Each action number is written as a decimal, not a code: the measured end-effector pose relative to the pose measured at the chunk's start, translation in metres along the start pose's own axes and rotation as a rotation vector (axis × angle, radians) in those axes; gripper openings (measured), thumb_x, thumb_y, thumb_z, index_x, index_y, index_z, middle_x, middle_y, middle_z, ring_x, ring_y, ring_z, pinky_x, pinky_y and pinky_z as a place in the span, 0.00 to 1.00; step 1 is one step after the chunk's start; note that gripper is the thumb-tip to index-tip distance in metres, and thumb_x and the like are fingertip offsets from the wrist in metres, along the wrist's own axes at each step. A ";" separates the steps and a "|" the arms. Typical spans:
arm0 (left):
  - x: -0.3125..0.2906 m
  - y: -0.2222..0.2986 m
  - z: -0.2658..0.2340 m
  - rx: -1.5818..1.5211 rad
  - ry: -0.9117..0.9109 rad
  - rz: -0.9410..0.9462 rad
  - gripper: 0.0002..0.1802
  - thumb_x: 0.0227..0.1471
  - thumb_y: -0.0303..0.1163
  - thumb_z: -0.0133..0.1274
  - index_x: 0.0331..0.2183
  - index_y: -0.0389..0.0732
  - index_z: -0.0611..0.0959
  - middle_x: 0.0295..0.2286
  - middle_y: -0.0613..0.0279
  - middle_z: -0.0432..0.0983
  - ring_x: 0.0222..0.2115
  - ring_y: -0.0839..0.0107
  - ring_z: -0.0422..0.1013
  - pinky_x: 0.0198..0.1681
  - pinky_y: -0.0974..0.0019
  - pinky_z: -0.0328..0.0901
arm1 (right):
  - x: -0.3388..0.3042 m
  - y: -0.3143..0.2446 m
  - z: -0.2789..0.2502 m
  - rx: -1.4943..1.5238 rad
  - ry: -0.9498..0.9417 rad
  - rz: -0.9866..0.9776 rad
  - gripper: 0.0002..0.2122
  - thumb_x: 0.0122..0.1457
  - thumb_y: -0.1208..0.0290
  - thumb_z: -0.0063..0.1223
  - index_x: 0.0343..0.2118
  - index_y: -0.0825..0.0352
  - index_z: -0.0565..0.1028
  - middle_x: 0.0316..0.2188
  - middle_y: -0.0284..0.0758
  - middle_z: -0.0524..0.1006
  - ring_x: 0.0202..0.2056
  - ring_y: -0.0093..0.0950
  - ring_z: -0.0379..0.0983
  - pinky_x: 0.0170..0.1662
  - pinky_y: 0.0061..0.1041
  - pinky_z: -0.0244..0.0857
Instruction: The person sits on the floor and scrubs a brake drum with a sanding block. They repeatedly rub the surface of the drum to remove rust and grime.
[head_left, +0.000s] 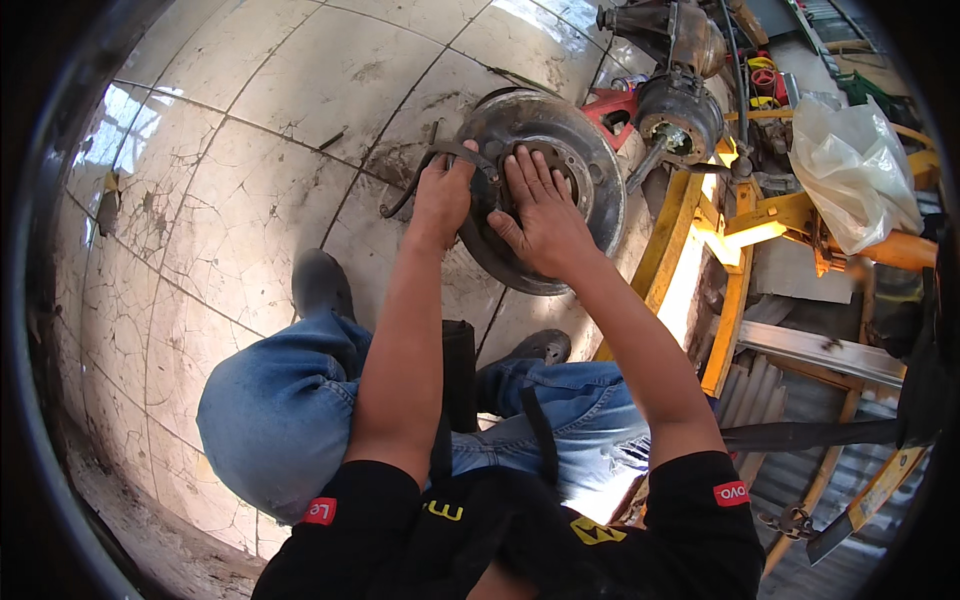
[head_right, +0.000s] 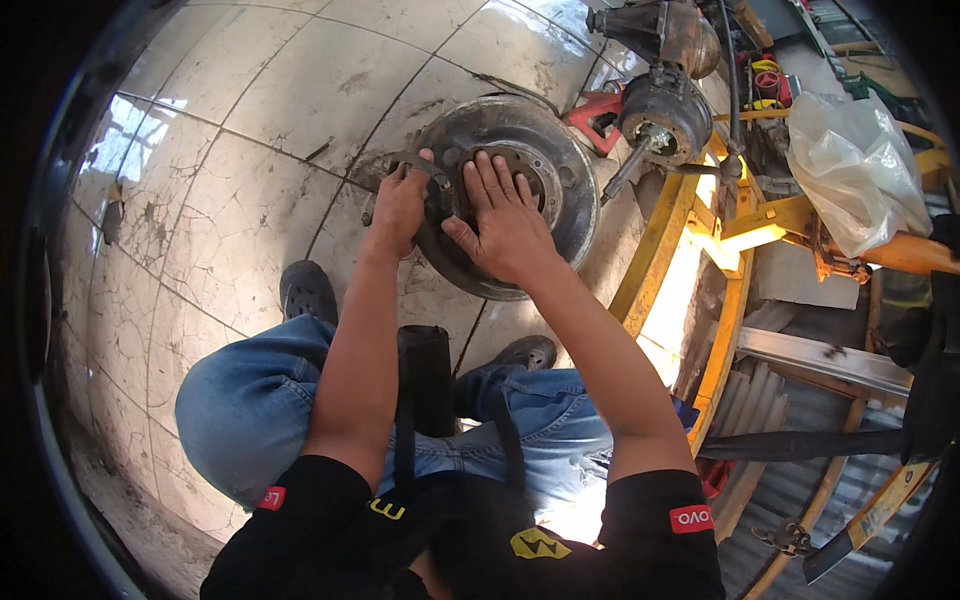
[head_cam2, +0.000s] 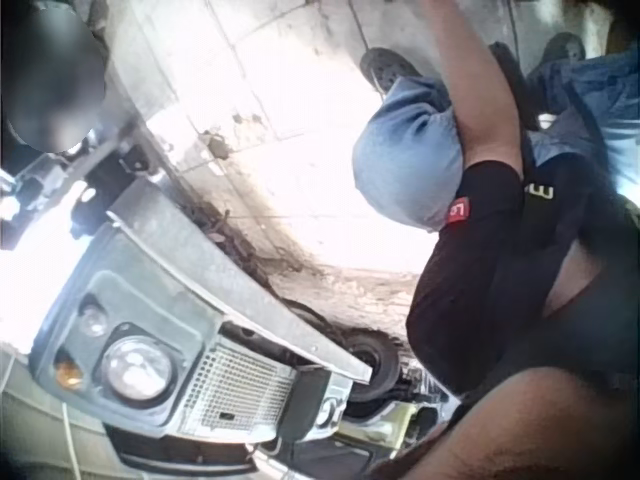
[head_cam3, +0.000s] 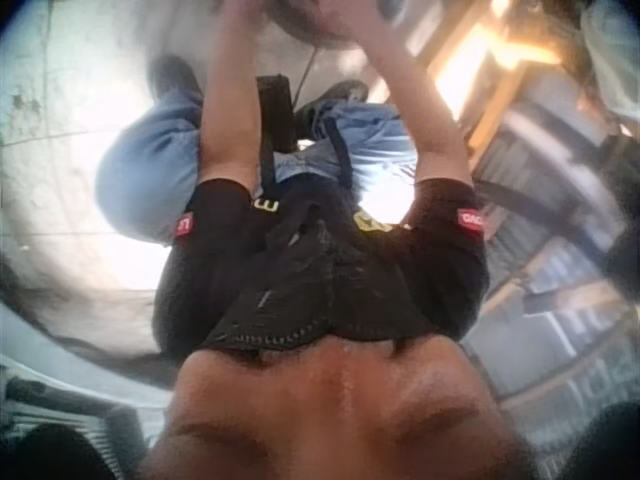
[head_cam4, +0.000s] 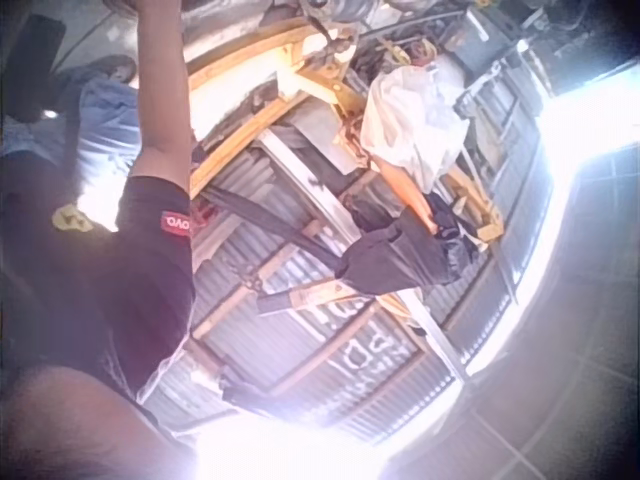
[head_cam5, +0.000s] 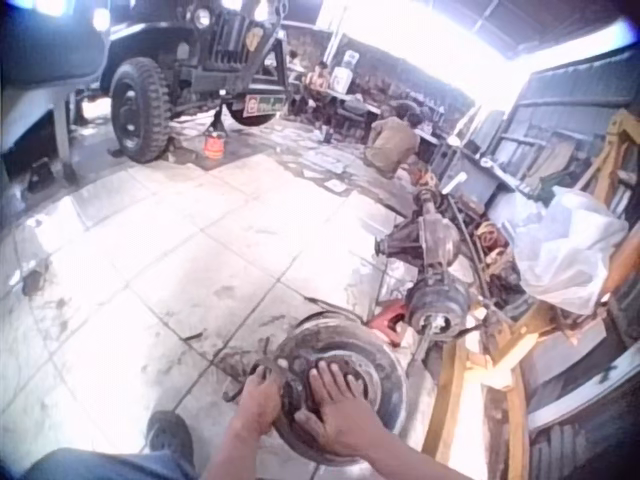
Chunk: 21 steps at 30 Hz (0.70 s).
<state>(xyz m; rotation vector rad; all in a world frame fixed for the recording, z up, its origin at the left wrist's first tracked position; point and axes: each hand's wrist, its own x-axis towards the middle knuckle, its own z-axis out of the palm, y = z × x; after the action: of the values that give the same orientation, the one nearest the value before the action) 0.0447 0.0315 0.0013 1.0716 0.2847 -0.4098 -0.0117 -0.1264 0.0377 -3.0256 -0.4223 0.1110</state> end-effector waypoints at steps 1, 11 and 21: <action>0.000 -0.002 0.001 -0.041 0.009 0.003 0.27 0.59 0.48 0.51 0.44 0.31 0.79 0.35 0.60 0.77 0.34 0.72 0.69 0.40 0.67 0.65 | -0.001 -0.003 -0.001 0.027 0.007 -0.001 0.42 0.62 0.36 0.32 0.64 0.73 0.54 0.67 0.48 0.50 0.68 0.44 0.44 0.67 0.46 0.40; 0.006 -0.002 0.003 0.028 0.022 -0.042 0.28 0.59 0.49 0.50 0.44 0.30 0.79 0.33 0.59 0.77 0.32 0.71 0.69 0.38 0.67 0.65 | -0.005 -0.006 0.004 0.076 0.050 0.013 0.41 0.62 0.37 0.32 0.64 0.74 0.55 0.67 0.50 0.51 0.68 0.45 0.44 0.67 0.46 0.40; 0.000 0.003 0.004 -0.007 0.005 -0.043 0.27 0.59 0.48 0.51 0.44 0.30 0.79 0.33 0.59 0.77 0.31 0.71 0.69 0.38 0.66 0.65 | -0.022 -0.006 -0.004 0.056 -0.048 -0.035 0.42 0.63 0.37 0.27 0.64 0.75 0.53 0.67 0.51 0.49 0.68 0.46 0.42 0.68 0.44 0.38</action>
<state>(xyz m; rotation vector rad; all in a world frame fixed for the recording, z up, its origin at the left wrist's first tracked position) 0.0461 0.0293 0.0050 1.0609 0.3137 -0.4441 -0.0340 -0.1274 0.0435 -2.9647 -0.4682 0.1904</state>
